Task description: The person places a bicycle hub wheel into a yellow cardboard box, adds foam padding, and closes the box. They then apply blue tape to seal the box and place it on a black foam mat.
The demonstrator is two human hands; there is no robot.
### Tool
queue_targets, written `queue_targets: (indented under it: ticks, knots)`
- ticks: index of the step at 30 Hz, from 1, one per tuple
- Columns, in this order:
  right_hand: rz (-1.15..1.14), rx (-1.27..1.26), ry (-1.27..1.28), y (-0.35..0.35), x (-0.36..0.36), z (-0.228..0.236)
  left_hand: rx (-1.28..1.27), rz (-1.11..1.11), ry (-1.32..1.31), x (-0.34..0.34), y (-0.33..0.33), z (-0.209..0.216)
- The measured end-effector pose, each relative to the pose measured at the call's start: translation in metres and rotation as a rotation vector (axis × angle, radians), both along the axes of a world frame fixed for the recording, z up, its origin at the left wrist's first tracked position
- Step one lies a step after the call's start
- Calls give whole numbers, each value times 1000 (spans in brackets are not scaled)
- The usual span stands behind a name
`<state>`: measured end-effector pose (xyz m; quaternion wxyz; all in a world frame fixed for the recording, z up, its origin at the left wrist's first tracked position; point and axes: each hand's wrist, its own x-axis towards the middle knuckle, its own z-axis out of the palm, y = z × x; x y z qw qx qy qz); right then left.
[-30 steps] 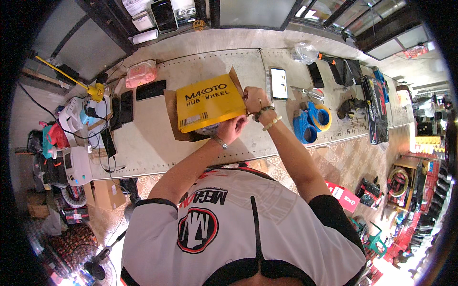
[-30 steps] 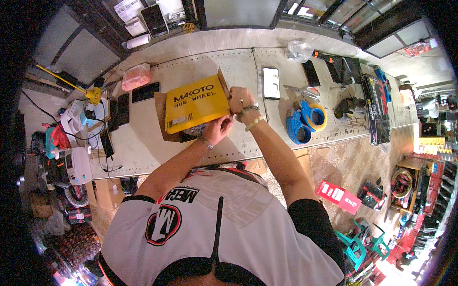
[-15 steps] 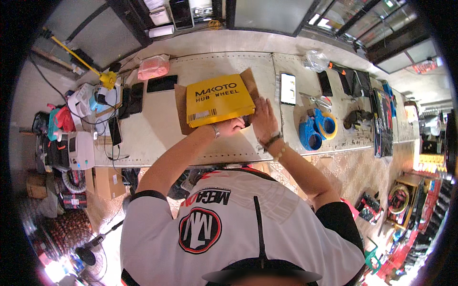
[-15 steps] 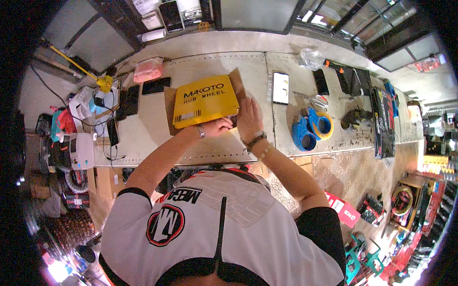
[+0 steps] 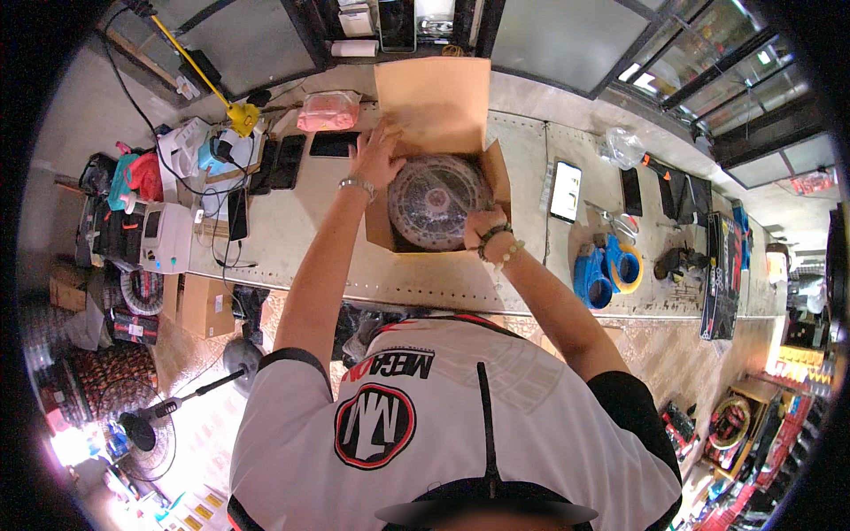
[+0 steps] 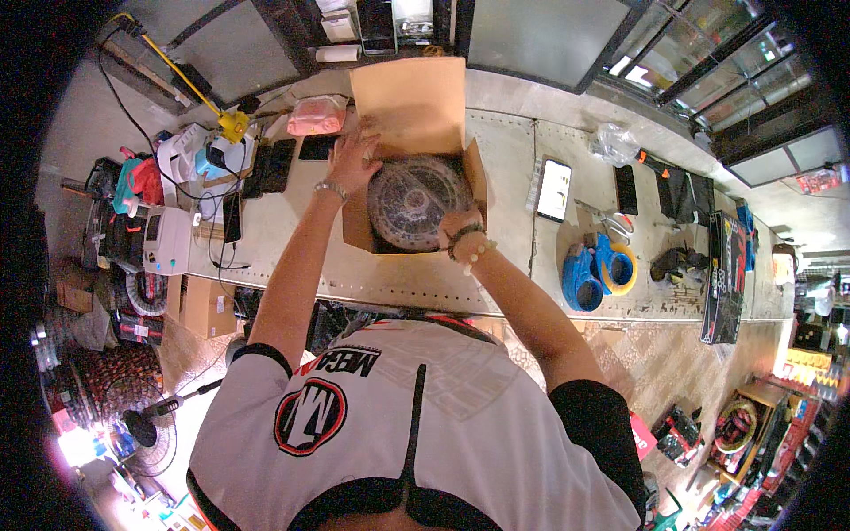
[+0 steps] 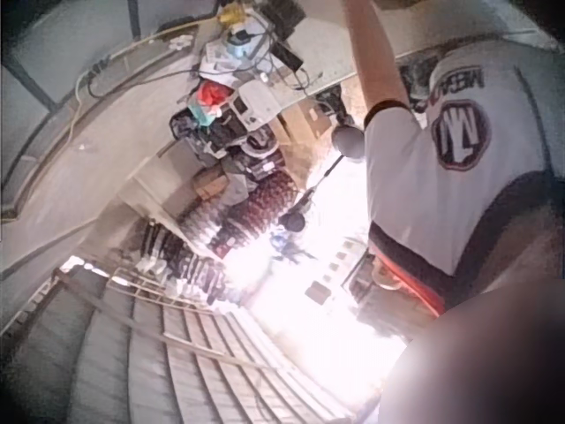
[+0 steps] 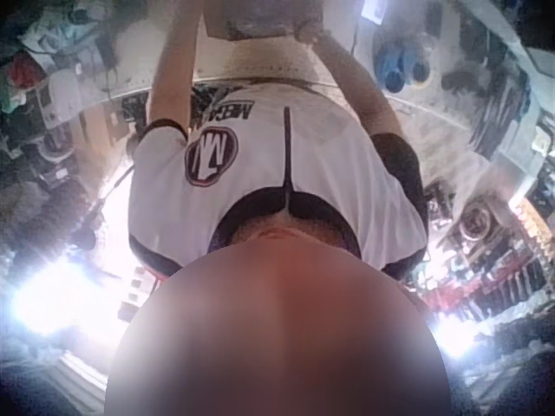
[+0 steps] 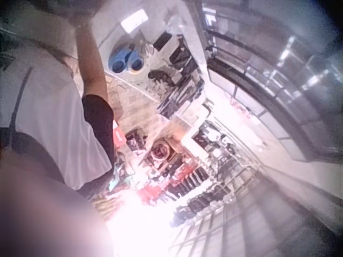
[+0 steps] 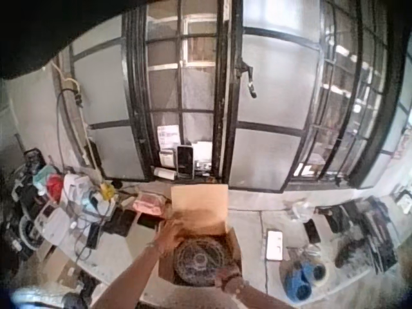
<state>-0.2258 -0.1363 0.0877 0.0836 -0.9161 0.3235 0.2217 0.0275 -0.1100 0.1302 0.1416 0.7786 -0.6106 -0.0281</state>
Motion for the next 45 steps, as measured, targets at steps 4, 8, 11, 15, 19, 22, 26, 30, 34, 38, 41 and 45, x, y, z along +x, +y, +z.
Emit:
queue_targets:
  ticks: [4, 8, 11, 15, 19, 22, 26, 30, 34, 38, 41, 45]
  knots:
    - [48, 44, -121, -17, -12, 50, -245, -91, 192, 12, 29, -21]
    - [-460, -302, -1107, -19, -29, 56, -382, -34, 541, -14, 48, -29]
    - [-666, 385, -1160, -12, -12, 4, -418, -181, 822, -42, 36, -43]
    - [-408, 133, -973, -22, 21, -70, -199, -31, 761, -40, 17, -64]
    - [-1200, 969, -1296, -95, -7, -52, -185, -73, 809, -34, 23, -80]
    - [-993, 491, -1497, -136, -22, 2, -423, -242, 529, -49, 43, -87]
    - [-493, 1125, -1542, -123, -19, 50, -593, 70, 1462, -57, 77, -79]
    - [-91, 967, -1286, -74, -46, 51, -583, 234, 1898, -40, 113, -55]
    - [97, 404, -956, -24, -65, 29, -397, 98, 1685, -37, 131, -37]
    - [110, 171, -935, 13, -59, 5, -48, 102, 764, -52, 136, -36]
    - [138, -30, -887, 21, -57, -8, -43, 5, 307, -64, 139, -45]
    - [183, -11, -906, 18, -60, -12, -236, -104, 420, -67, 147, -56]
